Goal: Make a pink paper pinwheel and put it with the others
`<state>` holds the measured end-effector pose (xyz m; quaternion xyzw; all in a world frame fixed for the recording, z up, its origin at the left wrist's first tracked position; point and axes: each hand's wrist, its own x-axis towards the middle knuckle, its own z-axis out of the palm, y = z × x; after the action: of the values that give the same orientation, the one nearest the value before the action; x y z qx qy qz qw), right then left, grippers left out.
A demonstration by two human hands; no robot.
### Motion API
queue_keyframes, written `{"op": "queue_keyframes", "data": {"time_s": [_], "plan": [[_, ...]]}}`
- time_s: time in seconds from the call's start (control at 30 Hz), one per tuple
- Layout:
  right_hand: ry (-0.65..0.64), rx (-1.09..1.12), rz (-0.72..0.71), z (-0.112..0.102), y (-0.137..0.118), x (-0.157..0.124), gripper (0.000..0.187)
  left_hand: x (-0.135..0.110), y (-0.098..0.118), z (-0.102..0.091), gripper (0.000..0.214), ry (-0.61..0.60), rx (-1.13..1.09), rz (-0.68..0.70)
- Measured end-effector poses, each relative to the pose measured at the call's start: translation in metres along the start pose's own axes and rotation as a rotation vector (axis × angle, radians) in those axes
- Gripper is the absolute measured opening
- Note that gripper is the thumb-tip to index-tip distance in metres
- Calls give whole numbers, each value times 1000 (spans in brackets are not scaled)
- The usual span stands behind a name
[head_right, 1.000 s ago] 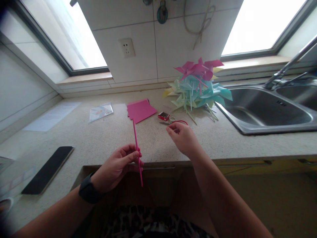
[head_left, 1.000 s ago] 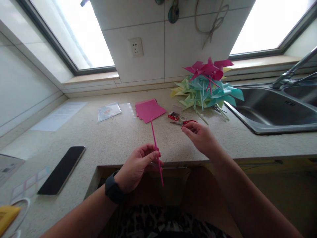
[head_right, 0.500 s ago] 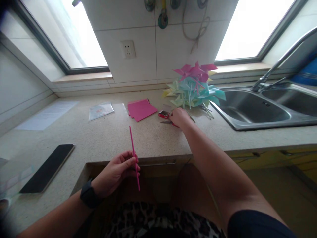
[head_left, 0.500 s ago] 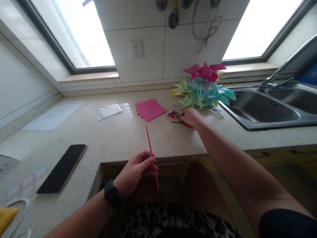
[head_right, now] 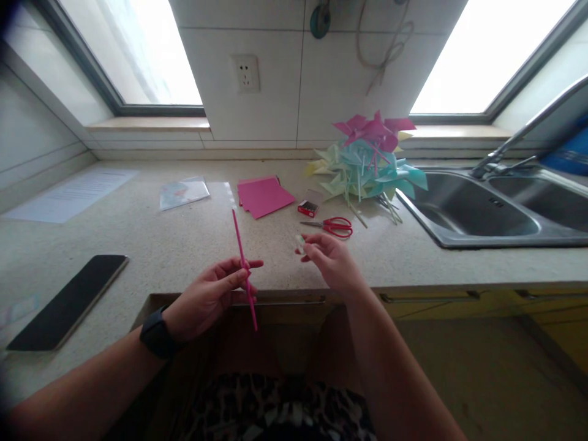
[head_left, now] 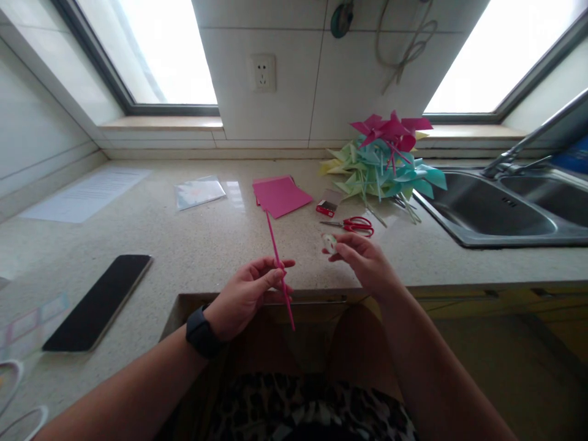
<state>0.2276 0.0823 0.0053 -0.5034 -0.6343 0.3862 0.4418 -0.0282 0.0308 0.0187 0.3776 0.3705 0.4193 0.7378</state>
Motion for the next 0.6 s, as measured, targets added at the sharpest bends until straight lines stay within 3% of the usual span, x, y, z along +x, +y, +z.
{"op": "queue_keyframes", "data": {"time_s": [0.17, 0.43, 0.6], "plan": [[-110, 166, 60, 15, -8, -34, 23, 13, 11, 6, 14, -153, 89, 39], [-177, 150, -74, 21, -10, -7, 23, 39, 13, 0, 16, -236, 62, 26], [-260, 189, -34, 33, -7, -3, 24, 39, 9, -8, 30, -225, 7, -11]]}}
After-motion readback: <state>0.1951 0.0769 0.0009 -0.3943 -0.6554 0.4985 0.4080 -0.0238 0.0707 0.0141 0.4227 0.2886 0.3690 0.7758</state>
